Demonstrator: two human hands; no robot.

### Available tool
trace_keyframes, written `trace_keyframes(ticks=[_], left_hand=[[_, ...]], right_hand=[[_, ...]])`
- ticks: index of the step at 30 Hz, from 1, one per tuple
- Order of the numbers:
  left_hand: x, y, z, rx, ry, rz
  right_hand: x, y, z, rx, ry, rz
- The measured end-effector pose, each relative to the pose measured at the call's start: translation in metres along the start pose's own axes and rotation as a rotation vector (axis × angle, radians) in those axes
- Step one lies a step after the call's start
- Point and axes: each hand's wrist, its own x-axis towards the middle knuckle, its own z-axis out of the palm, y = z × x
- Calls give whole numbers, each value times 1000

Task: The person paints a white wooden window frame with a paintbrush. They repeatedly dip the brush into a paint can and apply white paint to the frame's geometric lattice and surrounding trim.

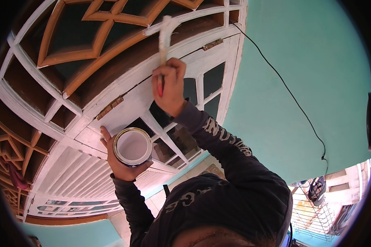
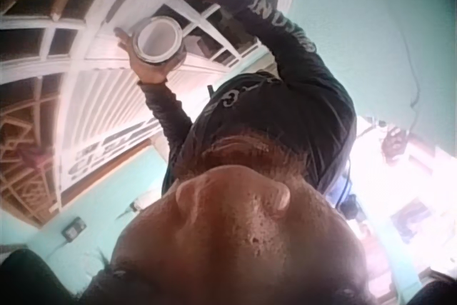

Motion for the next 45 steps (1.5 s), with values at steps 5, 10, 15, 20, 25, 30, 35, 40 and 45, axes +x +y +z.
trace_keyframes(ticks=[5,10,15,20,25,30,35,40,45], left_hand=[[-3,-4,-2,-6,20,8],[-4,-9,-1,-32,-14,25],[-6,-7,0,-48,-9,11],[-3,-11,-4,-17,-53,19],[-5,-13,-2,11,-32,65],[-4,-13,-2,0,-48,37],[-6,-13,-1,-33,-30,18],[-2,-8,1,-32,-30,1],[-5,-10,-2,-11,-7,35]], right_hand=[[-14,-23,-38,63,-9,-25],[12,-12,-57,615,446,509],[23,-17,-46,645,437,567],[15,-36,-38,750,390,496],[33,-30,-54,593,471,673],[19,-45,-41,704,315,512],[26,-28,-55,644,439,587],[18,-47,-36,744,243,510],[20,-50,-50,745,430,611]])
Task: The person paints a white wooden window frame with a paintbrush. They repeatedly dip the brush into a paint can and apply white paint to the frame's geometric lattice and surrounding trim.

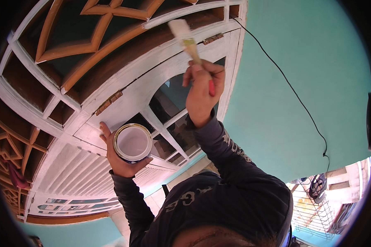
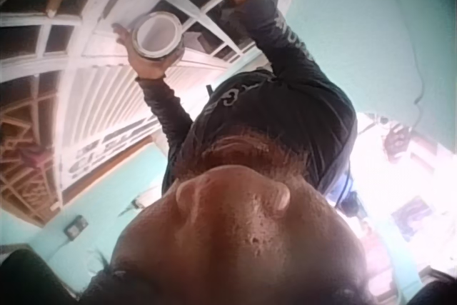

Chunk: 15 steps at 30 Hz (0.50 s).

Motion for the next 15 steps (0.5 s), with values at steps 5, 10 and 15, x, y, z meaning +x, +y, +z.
trace_keyframes(ticks=[5,10,15], left_hand=[[4,2,8,-13,84,16],[1,4,-1,-17,1,-6],[0,-1,3,11,30,-5]], right_hand=[[-7,9,16,49,-160,42],[-29,-4,13,0,-150,23],[3,2,14,-56,14,51]])
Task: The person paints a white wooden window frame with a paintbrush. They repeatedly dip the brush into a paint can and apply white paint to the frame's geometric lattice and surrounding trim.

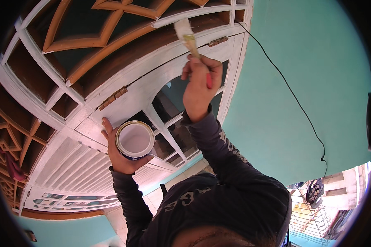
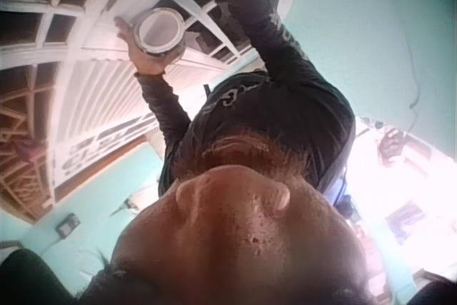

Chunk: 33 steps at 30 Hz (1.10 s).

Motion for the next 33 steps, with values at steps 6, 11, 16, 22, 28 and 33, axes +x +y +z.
trace_keyframes(ticks=[6,11,16,22,28,33], left_hand=[[1,2,-1,-3,-14,-2],[1,-1,1,4,-5,10],[1,-2,1,-19,1,3],[0,-3,1,-7,11,24],[1,2,-1,-21,-1,1],[1,4,0,-42,15,-13]], right_hand=[[-19,0,-4,95,-128,-17],[3,-4,0,34,-9,9],[-22,0,8,41,-167,14],[-4,-1,2,9,-3,17],[-32,-3,5,11,-189,9],[-23,0,13,-56,-12,34]])
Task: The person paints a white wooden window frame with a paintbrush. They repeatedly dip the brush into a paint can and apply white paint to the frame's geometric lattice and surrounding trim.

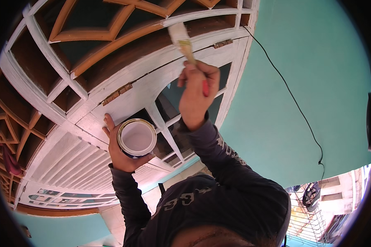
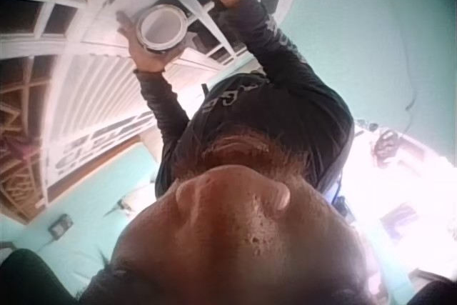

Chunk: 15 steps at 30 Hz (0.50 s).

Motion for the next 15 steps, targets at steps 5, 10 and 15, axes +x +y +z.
trace_keyframes(ticks=[5,10,15], left_hand=[[2,2,-6,10,-57,-2],[-7,-5,-14,-36,-72,23],[-11,1,-21,37,-80,35]], right_hand=[[-29,13,7,52,-297,-42],[-12,0,-7,95,0,0],[-33,5,13,148,-326,3]])
